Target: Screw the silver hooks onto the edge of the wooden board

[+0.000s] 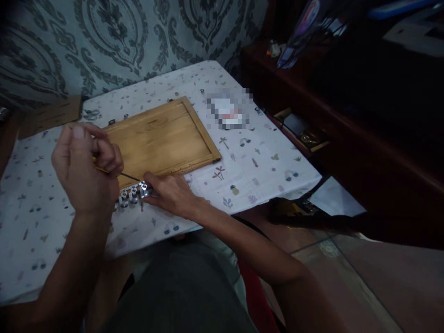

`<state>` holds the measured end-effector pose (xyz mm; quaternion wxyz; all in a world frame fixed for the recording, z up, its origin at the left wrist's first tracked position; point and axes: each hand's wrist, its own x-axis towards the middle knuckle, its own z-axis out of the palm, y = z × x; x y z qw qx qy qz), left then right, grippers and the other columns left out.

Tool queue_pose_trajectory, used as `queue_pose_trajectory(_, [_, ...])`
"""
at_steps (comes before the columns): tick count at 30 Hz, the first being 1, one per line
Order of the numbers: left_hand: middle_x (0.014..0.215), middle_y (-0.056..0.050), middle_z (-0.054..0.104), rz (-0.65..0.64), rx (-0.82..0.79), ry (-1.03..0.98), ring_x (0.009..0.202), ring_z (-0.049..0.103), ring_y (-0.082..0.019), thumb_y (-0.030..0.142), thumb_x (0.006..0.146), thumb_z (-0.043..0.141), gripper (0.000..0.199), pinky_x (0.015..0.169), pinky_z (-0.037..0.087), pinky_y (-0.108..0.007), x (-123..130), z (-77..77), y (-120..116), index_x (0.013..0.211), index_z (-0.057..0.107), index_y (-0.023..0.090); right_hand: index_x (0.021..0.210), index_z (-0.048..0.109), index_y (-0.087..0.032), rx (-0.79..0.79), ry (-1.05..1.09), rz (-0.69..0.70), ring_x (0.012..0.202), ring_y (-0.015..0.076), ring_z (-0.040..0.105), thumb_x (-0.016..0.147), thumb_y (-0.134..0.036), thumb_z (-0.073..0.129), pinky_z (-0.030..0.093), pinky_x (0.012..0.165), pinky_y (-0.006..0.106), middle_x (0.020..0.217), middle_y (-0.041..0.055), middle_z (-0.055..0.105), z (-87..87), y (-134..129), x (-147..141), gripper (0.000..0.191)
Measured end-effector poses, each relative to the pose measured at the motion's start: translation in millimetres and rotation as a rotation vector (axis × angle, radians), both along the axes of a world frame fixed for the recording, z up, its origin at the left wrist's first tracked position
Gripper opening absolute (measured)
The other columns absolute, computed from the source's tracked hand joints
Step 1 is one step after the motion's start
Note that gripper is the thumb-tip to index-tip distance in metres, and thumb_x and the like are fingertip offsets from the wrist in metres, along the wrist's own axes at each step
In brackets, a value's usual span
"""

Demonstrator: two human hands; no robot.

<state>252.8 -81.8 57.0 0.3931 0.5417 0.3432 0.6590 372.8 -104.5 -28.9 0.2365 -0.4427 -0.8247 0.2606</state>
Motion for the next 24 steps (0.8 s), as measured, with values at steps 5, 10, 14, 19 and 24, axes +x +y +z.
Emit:
queue_pose_trajectory(5, [0.045,0.006,0.030,-0.013,-0.044,-0.030,0.038,0.021,-0.006,0.034,0.089,0.061,0.023,0.036,0.012,-0.025,1.1,-2.6,0.7,0.071,0.058,0.020,0.111,0.055,-0.021,0.006,-0.006,0.010,0.086,0.0184,0.066,0.085,-0.039,0.066,0.037,0.066,0.026,0.099,0.0022,0.072,-0.3,0.7,0.4,0.034])
queue_pose_trajectory(10, [0.046,0.005,0.030,-0.023,-0.061,-0.034,0.038,0.021,-0.006,0.037,0.087,0.064,0.024,0.037,0.011,-0.025,1.0,-4.0,1.6,0.071,0.058,0.021,0.112,0.054,-0.020,-0.015,-0.027,0.019,0.086,0.0181,0.066,0.087,-0.040,0.064,0.037,0.066,0.027,0.100,0.0027,0.072,0.9,1.2,0.3,0.034])
queue_pose_trajectory(14, [0.048,0.004,0.031,-0.039,-0.075,-0.016,0.040,0.023,-0.007,0.034,0.087,0.063,0.021,0.036,0.012,-0.025,-0.8,-5.1,2.5,0.071,0.059,0.021,0.113,0.054,-0.020,-0.012,-0.040,0.012,0.086,0.0186,0.066,0.086,-0.040,0.065,0.037,0.066,0.027,0.099,0.0027,0.073,2.6,0.9,-0.2,0.035])
queue_pose_trajectory(19, [0.057,0.003,0.040,0.047,-0.045,0.014,0.048,0.038,-0.008,0.042,0.085,0.066,0.023,0.042,0.027,-0.025,-0.9,-8.3,1.5,0.076,0.058,0.022,0.112,0.055,-0.019,-0.017,-0.044,0.008,0.085,0.0188,0.067,0.086,-0.039,0.067,0.037,0.066,0.027,0.100,0.0037,0.073,4.6,0.7,-0.6,0.034])
queue_pose_trajectory(24, [0.062,0.005,0.038,0.173,0.045,-0.073,0.045,0.032,-0.005,0.039,0.084,0.068,0.021,0.039,0.023,-0.024,2.6,-12.1,-1.2,0.079,0.056,0.022,0.111,0.055,-0.020,0.002,-0.010,0.006,0.087,0.0186,0.067,0.085,-0.037,0.068,0.037,0.065,0.025,0.098,0.0024,0.073,2.4,0.3,-1.0,0.034])
